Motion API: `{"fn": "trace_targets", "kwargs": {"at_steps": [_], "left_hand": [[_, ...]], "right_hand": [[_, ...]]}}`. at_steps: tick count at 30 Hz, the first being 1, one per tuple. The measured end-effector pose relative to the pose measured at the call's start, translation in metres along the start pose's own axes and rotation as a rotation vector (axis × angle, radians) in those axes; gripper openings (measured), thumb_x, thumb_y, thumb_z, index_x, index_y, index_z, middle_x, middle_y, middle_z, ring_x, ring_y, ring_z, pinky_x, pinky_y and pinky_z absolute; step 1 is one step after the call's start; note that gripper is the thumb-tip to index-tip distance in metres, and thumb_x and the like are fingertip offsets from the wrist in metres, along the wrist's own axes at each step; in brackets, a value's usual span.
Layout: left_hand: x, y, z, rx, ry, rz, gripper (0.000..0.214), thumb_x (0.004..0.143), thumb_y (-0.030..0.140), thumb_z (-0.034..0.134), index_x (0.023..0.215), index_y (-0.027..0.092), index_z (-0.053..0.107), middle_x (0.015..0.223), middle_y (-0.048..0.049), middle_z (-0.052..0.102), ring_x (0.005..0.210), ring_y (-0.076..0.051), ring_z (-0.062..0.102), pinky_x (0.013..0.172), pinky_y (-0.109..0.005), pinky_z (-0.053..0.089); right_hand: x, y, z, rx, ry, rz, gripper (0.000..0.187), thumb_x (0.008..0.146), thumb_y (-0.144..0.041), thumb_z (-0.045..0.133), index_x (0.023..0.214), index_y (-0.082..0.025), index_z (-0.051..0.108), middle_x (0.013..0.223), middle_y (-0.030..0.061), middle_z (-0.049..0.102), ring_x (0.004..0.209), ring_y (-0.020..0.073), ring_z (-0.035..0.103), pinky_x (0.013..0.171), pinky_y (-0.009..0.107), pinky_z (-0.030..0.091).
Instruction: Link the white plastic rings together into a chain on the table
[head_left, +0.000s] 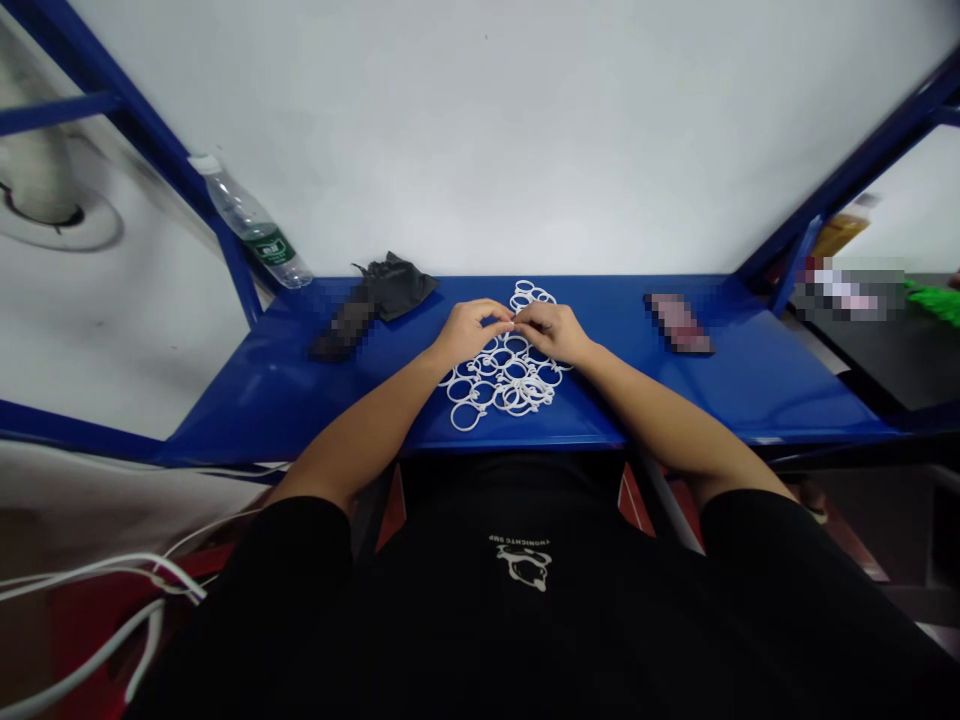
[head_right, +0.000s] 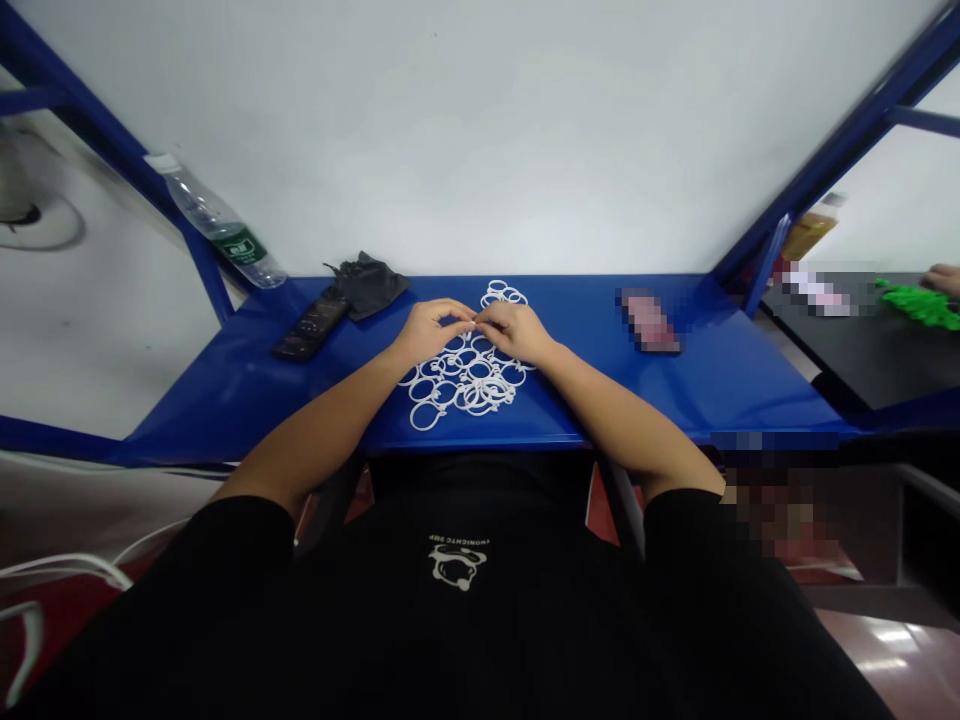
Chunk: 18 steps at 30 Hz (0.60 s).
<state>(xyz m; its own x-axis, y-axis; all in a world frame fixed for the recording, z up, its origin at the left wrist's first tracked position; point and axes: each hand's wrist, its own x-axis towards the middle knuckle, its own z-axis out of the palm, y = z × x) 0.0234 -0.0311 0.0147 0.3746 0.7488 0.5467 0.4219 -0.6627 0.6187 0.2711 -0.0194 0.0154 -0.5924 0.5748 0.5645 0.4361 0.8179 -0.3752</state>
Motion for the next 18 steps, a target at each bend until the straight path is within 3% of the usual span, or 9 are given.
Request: {"fn": "trace_targets", "kwargs": {"at_steps": [12, 15, 18], "left_hand": [[0.003, 0.0, 0.003, 0.067, 0.106, 0.03, 0.008, 0.102, 0.027, 0.088, 0.105, 0.022, 0.082, 0.128, -0.0094, 0.084, 0.119, -0.025, 0.079, 0.11, -0.048, 0.064], [0.002, -0.004, -0.001, 0.141, 0.03, 0.047, 0.01, 0.104, 0.028, 0.086, 0.112, 0.024, 0.083, 0.129, -0.0087, 0.084, 0.124, -0.027, 0.077, 0.117, -0.051, 0.06], [0.001, -0.01, -0.004, 0.212, -0.135, 0.042, 0.01, 0.104, 0.032, 0.084, 0.111, 0.025, 0.085, 0.125, -0.0079, 0.085, 0.122, -0.028, 0.077, 0.118, -0.052, 0.058]], "right_hand": [[0.003, 0.002, -0.007, -0.082, 0.018, 0.058, 0.028, 0.111, -0.041, 0.062, 0.113, -0.023, 0.083, 0.101, 0.0084, 0.085, 0.085, 0.0232, 0.074, 0.08, 0.035, 0.055], [0.001, 0.017, -0.019, -0.177, 0.031, 0.141, 0.027, 0.108, -0.037, 0.064, 0.112, -0.021, 0.085, 0.104, 0.0104, 0.086, 0.084, 0.0247, 0.075, 0.081, 0.037, 0.055], [-0.002, 0.034, -0.03, -0.277, 0.037, 0.236, 0.025, 0.104, -0.032, 0.065, 0.111, -0.021, 0.087, 0.106, 0.0121, 0.088, 0.087, 0.0277, 0.076, 0.083, 0.039, 0.056]]}}
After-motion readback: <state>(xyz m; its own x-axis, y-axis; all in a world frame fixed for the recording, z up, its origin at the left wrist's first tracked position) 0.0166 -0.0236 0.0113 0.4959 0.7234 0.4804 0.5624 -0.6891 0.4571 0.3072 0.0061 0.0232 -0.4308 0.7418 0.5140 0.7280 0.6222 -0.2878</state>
